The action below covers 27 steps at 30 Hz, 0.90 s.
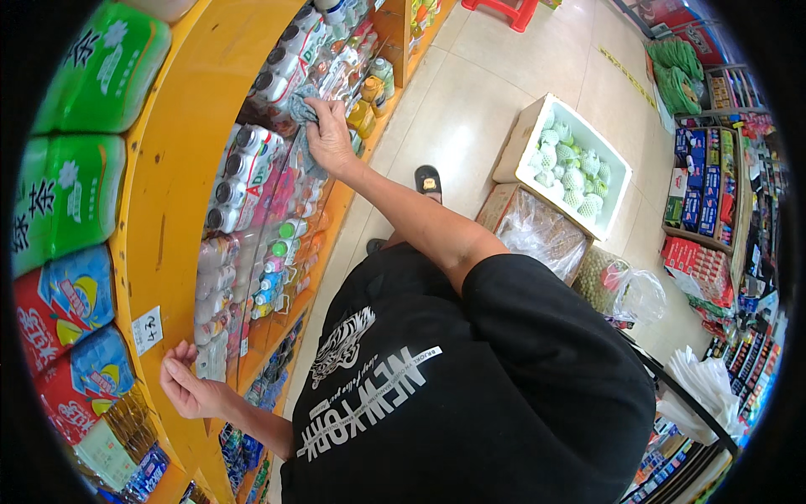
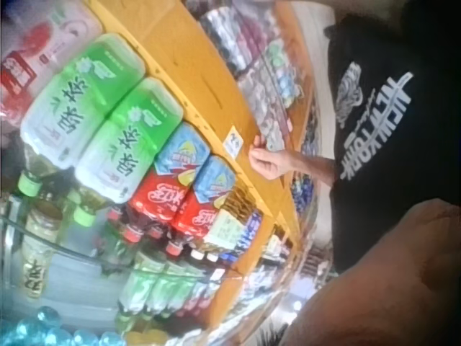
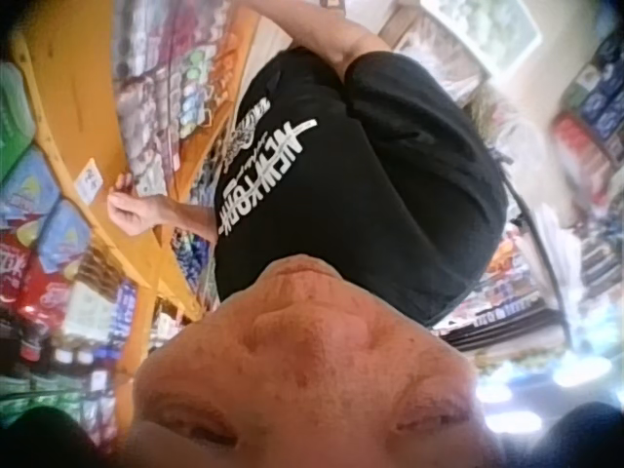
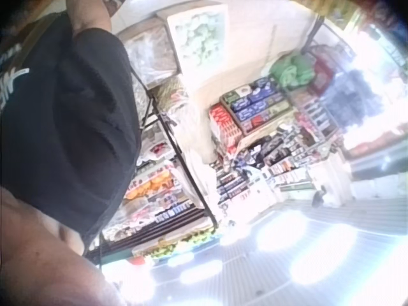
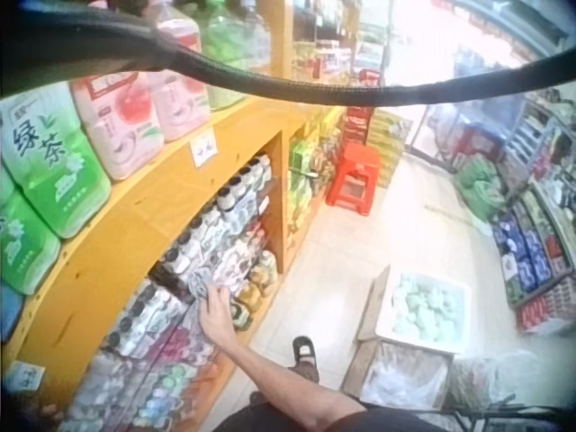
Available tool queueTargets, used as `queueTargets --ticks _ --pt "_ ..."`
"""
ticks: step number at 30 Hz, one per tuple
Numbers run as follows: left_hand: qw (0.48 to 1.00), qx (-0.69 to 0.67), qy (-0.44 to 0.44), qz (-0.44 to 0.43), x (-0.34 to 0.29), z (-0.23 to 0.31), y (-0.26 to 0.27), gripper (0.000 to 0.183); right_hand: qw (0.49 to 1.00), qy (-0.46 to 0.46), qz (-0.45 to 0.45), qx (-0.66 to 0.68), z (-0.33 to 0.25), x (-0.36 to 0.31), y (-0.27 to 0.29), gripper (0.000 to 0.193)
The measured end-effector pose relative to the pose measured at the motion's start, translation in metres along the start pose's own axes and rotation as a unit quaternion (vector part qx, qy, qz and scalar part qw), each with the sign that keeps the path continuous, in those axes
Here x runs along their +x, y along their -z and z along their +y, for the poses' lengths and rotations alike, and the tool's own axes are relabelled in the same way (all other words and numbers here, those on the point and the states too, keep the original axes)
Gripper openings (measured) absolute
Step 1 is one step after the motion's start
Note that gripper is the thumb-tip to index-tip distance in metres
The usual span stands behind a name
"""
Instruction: The person wipes the front edge of a yellow store shelf with a cloth, then picks up and wipes individual beverage bottles before placing them back. The person moves along the aisle, repeating the wiping and bottle-handling actions across multiple shelves.
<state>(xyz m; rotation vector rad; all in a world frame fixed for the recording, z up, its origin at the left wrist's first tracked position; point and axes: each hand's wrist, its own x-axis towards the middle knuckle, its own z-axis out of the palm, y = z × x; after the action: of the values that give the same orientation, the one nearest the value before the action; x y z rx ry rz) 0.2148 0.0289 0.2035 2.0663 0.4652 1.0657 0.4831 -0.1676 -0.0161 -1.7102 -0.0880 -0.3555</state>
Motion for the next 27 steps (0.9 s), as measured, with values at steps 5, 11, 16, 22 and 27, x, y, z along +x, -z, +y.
queueTargets --ticks 5,11,16,22,27 --pt "0.998 -0.014 -0.018 -0.064 -0.021 0.018 -0.04 0.019 1.0 0.013 0.017 0.01 0.02 0.031 0.019 0.04" --pt "0.979 -0.036 -0.076 -0.183 -0.015 0.086 -0.16 0.019 0.993 -0.051 0.102 -0.032 0.056 0.1 0.08 0.037" --pt "0.961 -0.069 -0.125 -0.236 0.017 0.134 -0.254 0.017 0.979 -0.077 0.163 0.091 0.058 0.219 0.151 0.035" --pt "0.962 -0.082 -0.151 -0.213 0.045 0.169 -0.337 0.016 0.979 0.061 0.165 0.102 -0.02 0.346 0.206 0.035" --pt "0.97 -0.059 -0.14 -0.188 0.056 0.188 -0.368 0.01 0.984 0.137 0.11 0.037 -0.032 0.387 0.178 0.042"
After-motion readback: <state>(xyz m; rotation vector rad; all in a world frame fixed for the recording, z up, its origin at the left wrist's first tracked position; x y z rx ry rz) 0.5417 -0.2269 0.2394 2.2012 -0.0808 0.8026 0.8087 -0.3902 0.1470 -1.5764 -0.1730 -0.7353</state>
